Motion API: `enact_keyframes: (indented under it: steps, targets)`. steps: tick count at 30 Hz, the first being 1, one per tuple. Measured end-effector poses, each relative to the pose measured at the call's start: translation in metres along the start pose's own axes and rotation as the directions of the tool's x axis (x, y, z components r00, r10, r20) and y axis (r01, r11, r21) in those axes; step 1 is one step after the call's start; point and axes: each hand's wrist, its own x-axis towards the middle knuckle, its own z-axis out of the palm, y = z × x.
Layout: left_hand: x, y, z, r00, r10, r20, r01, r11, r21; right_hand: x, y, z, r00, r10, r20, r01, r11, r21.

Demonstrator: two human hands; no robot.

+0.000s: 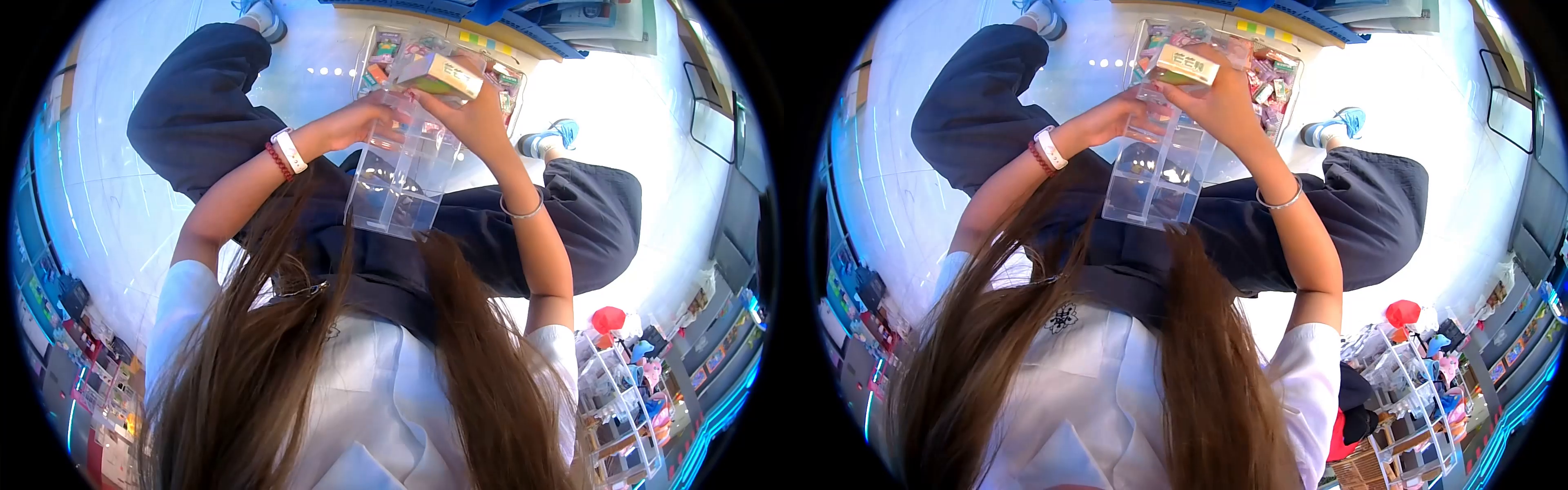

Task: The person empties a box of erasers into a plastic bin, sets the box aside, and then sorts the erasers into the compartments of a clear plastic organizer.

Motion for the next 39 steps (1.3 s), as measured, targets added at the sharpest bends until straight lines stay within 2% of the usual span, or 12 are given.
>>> enact_keyframes:
  steps: [4,9,13,15,16,19,25,28,30,34,36,39]
  targets:
    - [0.001,-0.002,0.002,1.0,-0.02,-0.018,0.019,0.999,-0.032,-0.001,0.004,0.008,0.999,0.022,0.036,-0.024,0.997,0.07]
    - [0.002,-0.006,-0.002,1.0,0.002,-0.006,-0.002,0.999,-0.035,-0.002,0.017,0.01,0.984,-0.17,0.046,0.175,0.974,-0.146]
    - [0.004,-0.007,-0.001,1.0,0.013,0.009,-0.013,0.998,-0.054,-0.007,0.016,0.013,0.998,-0.019,0.064,0.032,0.979,-0.203]
    - [0.003,-0.008,0.001,1.0,0.013,0.004,-0.013,0.999,-0.053,-0.008,0.023,0.017,0.983,-0.184,0.025,0.185,0.957,-0.225]
    - [0.002,-0.007,0.001,1.0,0.015,-0.003,-0.015,0.999,-0.049,-0.009,0.023,0.017,0.983,-0.183,0.024,0.184,0.957,-0.225]
    - [0.002,-0.007,0.002,1.0,0.011,-0.025,-0.012,0.999,-0.046,-0.012,0.018,0.019,0.991,-0.135,0.023,0.137,0.972,-0.191]
    - [0.001,-0.004,0.003,0.999,0.031,-0.017,-0.032,0.998,-0.049,-0.012,0.01,0.017,0.996,-0.081,-0.044,0.084,0.994,0.066]
    - [-0.001,-0.003,0.004,0.998,0.054,-0.03,-0.056,0.997,-0.044,-0.015,0.013,0.015,0.995,-0.096,0.007,0.096,0.995,-0.005]
    - [-0.001,-0.003,0.003,0.998,0.062,-0.027,-0.063,0.997,-0.048,-0.018,0.021,0.017,0.983,-0.164,0.086,0.178,0.967,-0.181]
    - [0.002,-0.006,-0.002,0.998,0.053,-0.021,-0.054,0.994,-0.091,-0.021,0.018,0.016,0.987,-0.155,0.045,0.162,0.947,-0.278]
    - [0.001,-0.008,-0.002,0.998,0.054,-0.019,-0.055,0.993,-0.109,-0.018,0.014,0.008,0.967,-0.256,-0.014,0.23,0.891,-0.392]
    - [-0.001,-0.005,-0.001,0.999,0.053,-0.01,-0.054,0.991,-0.123,-0.012,0.016,0.001,0.952,-0.301,-0.052,0.247,0.86,-0.447]
